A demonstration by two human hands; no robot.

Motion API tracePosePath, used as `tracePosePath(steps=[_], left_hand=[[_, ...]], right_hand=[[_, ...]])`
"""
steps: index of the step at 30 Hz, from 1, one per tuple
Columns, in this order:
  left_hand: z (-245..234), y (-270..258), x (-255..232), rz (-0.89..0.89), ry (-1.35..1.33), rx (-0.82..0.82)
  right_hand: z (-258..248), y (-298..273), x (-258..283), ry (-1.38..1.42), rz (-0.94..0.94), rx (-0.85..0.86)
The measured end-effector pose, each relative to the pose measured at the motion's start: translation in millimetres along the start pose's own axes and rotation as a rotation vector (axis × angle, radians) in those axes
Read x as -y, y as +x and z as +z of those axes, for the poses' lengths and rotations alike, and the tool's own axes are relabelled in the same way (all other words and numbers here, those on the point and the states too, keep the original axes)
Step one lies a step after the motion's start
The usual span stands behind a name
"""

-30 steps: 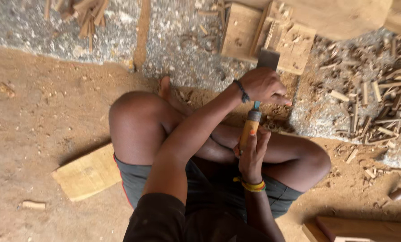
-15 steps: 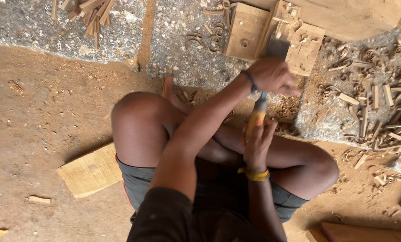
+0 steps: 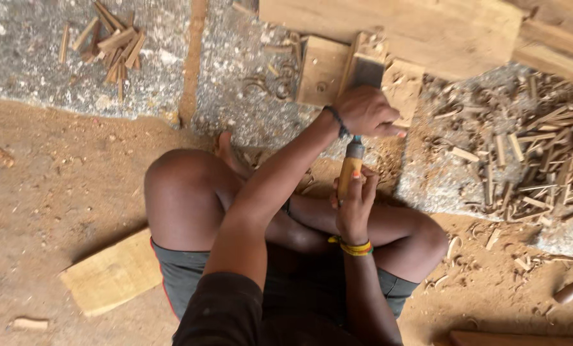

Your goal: The person sits on the floor and uses a chisel to carve a small rectangular block of wood. They repeatedly strike the chisel with a mallet to shape the wood, occasionally pausing to clear away wood shavings and inspect the work.

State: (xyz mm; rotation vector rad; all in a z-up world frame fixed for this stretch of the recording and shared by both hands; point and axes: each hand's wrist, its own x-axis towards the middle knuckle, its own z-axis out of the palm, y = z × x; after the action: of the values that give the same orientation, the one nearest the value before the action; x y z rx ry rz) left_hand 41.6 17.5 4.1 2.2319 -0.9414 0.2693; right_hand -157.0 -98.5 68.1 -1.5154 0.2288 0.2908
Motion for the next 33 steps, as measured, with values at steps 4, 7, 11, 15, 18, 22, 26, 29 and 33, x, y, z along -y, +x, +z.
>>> tracePosePath(steps=[4,7,11,15,18,22,26,29,33], left_hand=[[3,6,-41,0.176,0.045,-0.268],[9,12,-72,0.176,-0.004,-0.27],[27,-1,-91,0.049,-0.031,-0.115],[32,-23,-97,0.068,-0.052,-0.099],[37,-36,-102,0.099,-0.103,-0.242],[29,-33,-94,0.091,-0.111,-0.25],[26,-32,-94,0.129,-0.104,-0.322],[19,-32,-91,0.113,-0.08,-0.309],[11,-33,-91,0.097,-0.111,-0.352]], right_hand=[[-29,-21,17,-0.265,-0.161,0.075],[-39,-41,31,-0.103,-0.071,0.019],[-50,-62,39,-0.01,0.035,-0.025],[-52,-76,41,-0.061,0.093,-0.022],[-56,-79,39,-0.085,0.093,-0.007],[-56,-70,42,-0.12,0.073,0.015],[-57,-69,42,-0.127,0.09,-0.005],[-53,-63,44,-0.09,0.085,0.026],[-50,-62,44,-0.159,0.075,0.013]])
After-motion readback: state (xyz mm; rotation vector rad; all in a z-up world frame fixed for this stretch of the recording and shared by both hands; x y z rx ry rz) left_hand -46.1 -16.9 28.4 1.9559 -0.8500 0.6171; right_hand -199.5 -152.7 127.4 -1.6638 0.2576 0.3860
